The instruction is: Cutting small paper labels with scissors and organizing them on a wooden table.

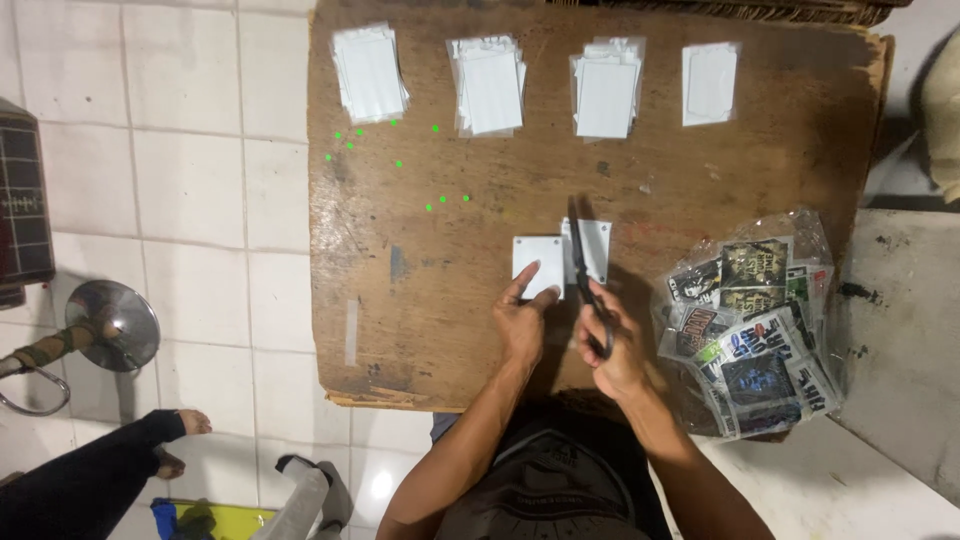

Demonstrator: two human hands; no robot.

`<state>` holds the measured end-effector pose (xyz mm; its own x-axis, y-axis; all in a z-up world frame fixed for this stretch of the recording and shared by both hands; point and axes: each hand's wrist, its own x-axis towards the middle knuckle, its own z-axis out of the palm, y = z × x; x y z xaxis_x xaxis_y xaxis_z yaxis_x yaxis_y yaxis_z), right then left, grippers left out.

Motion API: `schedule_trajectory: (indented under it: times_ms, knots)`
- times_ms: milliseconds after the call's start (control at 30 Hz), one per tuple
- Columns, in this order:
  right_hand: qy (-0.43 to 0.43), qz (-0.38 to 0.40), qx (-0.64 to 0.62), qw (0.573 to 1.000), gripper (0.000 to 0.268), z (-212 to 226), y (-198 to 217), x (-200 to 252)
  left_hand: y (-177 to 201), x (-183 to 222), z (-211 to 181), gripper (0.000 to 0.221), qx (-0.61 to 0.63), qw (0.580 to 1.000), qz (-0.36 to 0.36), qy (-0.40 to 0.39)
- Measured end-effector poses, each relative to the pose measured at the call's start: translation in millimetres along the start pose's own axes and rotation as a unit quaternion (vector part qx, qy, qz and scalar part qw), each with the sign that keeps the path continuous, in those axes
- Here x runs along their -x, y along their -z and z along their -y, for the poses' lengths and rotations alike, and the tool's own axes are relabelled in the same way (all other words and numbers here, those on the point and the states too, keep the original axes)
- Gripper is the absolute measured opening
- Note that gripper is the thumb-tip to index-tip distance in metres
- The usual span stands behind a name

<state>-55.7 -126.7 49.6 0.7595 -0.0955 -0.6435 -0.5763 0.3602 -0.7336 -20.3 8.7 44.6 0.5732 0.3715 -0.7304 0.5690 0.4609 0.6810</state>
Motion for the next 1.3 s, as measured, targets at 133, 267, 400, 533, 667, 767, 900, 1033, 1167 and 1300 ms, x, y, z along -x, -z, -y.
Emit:
schedule_trajectory:
  times_ms: [133, 267, 400, 533, 667, 767, 900, 1033, 1167, 1300]
  knots:
    - [0.145, -0.102, 0.115, 0.977, 0.052, 47.2, 24.5, -23.3, 27.7, -15.1, 8.2, 0.055, -0.004, 1.000, 0.002, -0.015]
    - [0.252, -0.225, 0.392, 0.855, 0.055, 64.4, 73.2, -62.4, 46.1, -16.6, -2.7, 0.051, -0.035, 0.996, 0.022, -0.084]
    - [0.180, -0.222, 0.593, 0.753, 0.058, 50.3, 121.5, -90.6, 61.2, -6.7, -11.4, 0.053, -0.036, 0.994, -0.005, -0.099]
    - [0.307, -0.187, 0.655, 0.664, 0.038, 39.5, 94.1, -89.3, 73.6, 5.0, -18.5, 0.052, 0.028, 0.996, -0.038, -0.070]
    - [0.290, 0.059, 0.619, 0.728, 0.074, 44.5, 29.2, -104.4, 71.0, 9.1, -21.7, 0.045, 0.032, 0.996, -0.055, -0.055]
    - [0.460, 0.087, 0.649, 0.600, 0.090, 5.8, 29.3, -136.5, 75.7, 12.4, -34.3, 0.050, 0.085, 0.994, -0.060, -0.032]
    - [0.464, 0.064, 0.557, 0.686, 0.077, -11.1, 34.1, -143.8, 81.8, 14.7, -41.7, 0.053, 0.020, 0.994, -0.055, -0.090]
    - [0.337, 0.025, 0.471, 0.815, 0.075, -6.7, 26.1, -148.3, 70.7, -12.8, -29.7, 0.054, -0.054, 0.989, 0.024, -0.136]
    - [0.195, 0.087, 0.243, 0.946, 0.083, 38.1, -38.5, -82.6, 49.9, -25.3, -36.5, 0.051, -0.057, 0.985, 0.111, -0.116]
    - [0.202, 0.123, 0.245, 0.940, 0.095, 68.1, -66.6, -76.9, 37.7, -27.8, -50.9, 0.029, -0.001, 0.979, 0.174, -0.109]
